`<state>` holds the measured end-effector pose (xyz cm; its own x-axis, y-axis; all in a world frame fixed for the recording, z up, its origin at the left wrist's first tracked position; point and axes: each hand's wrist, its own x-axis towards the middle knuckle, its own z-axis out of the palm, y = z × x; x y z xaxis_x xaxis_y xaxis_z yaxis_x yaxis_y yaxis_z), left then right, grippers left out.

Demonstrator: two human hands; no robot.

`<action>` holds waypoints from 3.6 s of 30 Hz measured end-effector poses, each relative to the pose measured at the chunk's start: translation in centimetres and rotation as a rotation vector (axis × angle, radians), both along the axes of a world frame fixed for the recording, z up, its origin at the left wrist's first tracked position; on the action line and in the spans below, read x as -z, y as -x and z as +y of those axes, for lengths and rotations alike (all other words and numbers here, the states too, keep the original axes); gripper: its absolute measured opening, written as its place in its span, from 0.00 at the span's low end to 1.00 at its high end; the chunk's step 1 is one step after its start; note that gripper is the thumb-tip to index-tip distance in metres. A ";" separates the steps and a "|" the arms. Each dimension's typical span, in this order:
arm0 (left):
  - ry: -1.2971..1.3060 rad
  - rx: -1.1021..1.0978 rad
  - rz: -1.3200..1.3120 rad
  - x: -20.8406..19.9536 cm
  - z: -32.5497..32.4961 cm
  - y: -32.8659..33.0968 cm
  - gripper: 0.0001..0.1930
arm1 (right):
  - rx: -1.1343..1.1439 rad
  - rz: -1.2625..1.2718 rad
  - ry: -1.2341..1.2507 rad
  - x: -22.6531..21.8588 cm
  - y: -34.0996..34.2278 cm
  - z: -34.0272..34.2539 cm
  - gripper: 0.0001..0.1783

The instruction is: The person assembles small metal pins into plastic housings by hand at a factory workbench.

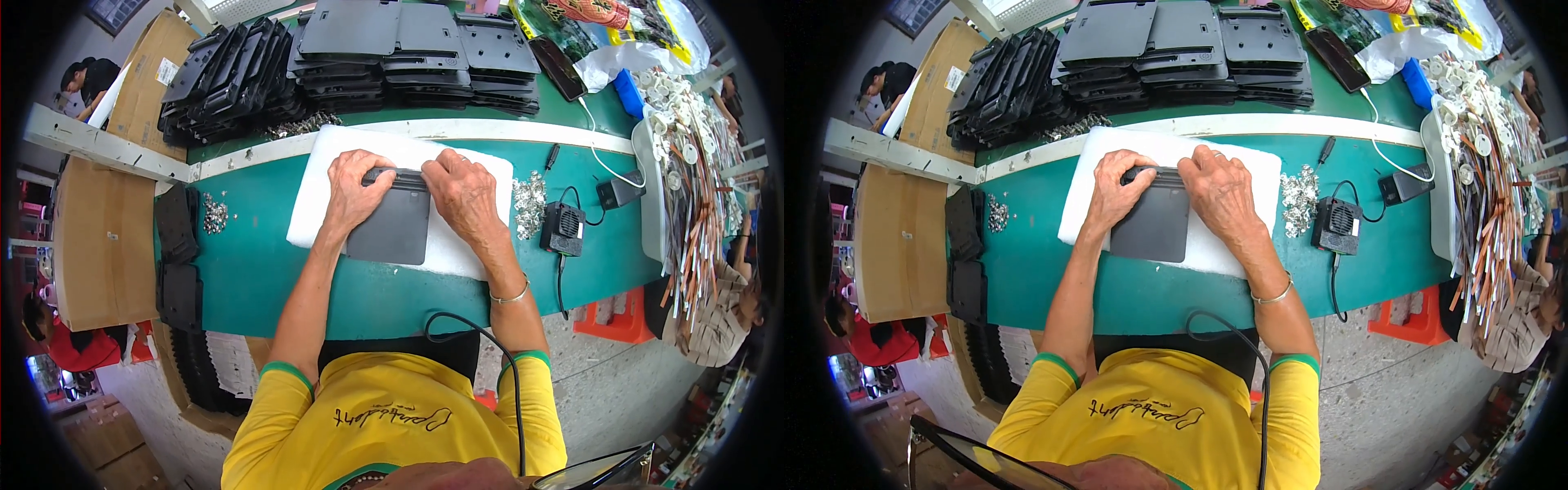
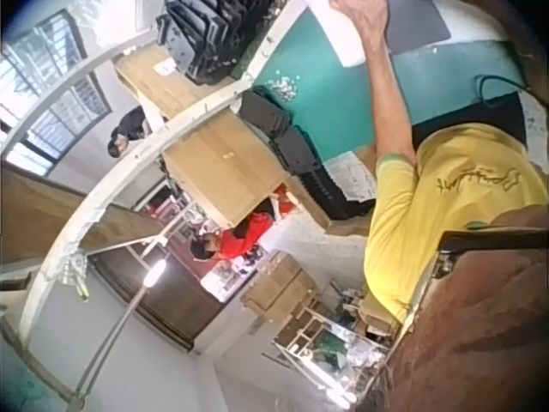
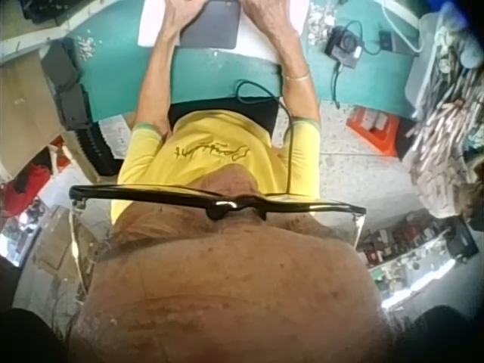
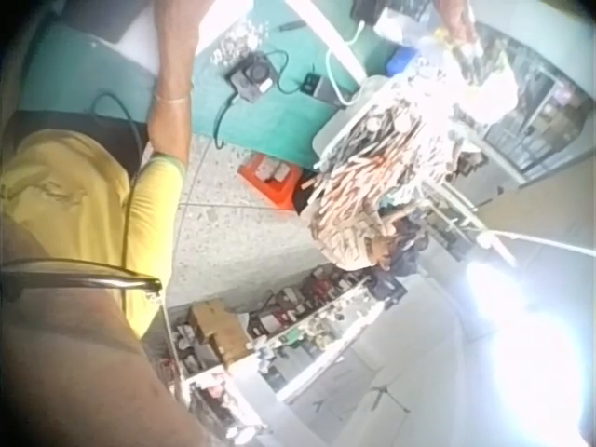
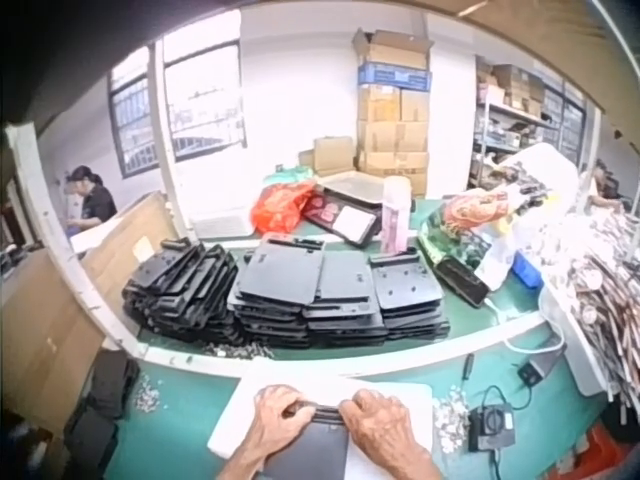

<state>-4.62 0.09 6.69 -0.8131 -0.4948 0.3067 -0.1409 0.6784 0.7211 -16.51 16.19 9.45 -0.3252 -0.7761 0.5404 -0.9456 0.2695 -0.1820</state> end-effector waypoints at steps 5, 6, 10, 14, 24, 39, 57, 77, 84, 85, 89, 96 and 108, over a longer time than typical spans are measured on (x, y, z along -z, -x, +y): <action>-0.011 -0.016 0.001 -0.2 0.3 0.2 0.07 | -0.020 -0.025 -0.058 0.5 0.1 0.0 0.04; -0.019 -0.014 0.004 -0.2 0.3 0.2 0.07 | -0.018 -0.036 -0.064 0.5 0.0 -0.1 0.03; 0.111 -0.022 0.066 -0.1 0.5 0.3 0.05 | -0.033 -0.097 -0.009 0.4 -0.1 -0.2 0.02; 0.115 -0.044 0.093 0.0 0.6 0.4 0.04 | -0.066 -0.126 -0.043 0.1 -0.3 -0.1 0.02; 0.000 -0.009 0.003 0.0 0.3 0.0 0.08 | -0.095 -0.083 -0.019 0.3 -0.3 -0.1 0.03; 0.035 0.008 0.035 0.1 0.2 0.0 0.06 | -0.018 0.055 -0.034 0.8 -1.6 -0.6 0.01; 0.026 -0.028 0.039 0.0 0.7 0.1 0.06 | -0.038 0.073 -0.081 0.2 -1.3 -0.1 0.04; 0.034 -0.007 0.038 0.1 0.5 0.0 0.06 | -0.087 -0.100 -0.001 1.3 -0.8 -0.5 0.04; 0.021 -0.010 0.065 0.1 0.5 0.0 0.06 | -0.103 -0.165 -0.007 1.0 -0.6 -0.5 0.03; 0.021 -0.011 0.066 0.1 0.6 0.1 0.06 | -0.096 -0.168 -0.021 1.0 -0.6 -0.5 0.03; 0.034 -0.030 0.060 0.1 0.6 0.2 0.06 | -0.068 -0.056 -0.046 1.0 -0.9 -0.4 0.03; 0.033 -0.027 0.056 0.5 0.3 0.2 0.06 | -0.091 -0.164 -0.010 1.0 -0.7 -0.4 0.04; 0.022 -0.025 0.058 0.3 0.5 0.1 0.08 | -0.116 -0.276 0.009 1.0 -0.5 -0.4 0.03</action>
<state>-4.68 0.57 6.41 -0.7814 -0.5069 0.3640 -0.1161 0.6912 0.7133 -16.05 15.82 8.43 -0.3696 -0.8123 0.4511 -0.8847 0.1594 -0.4380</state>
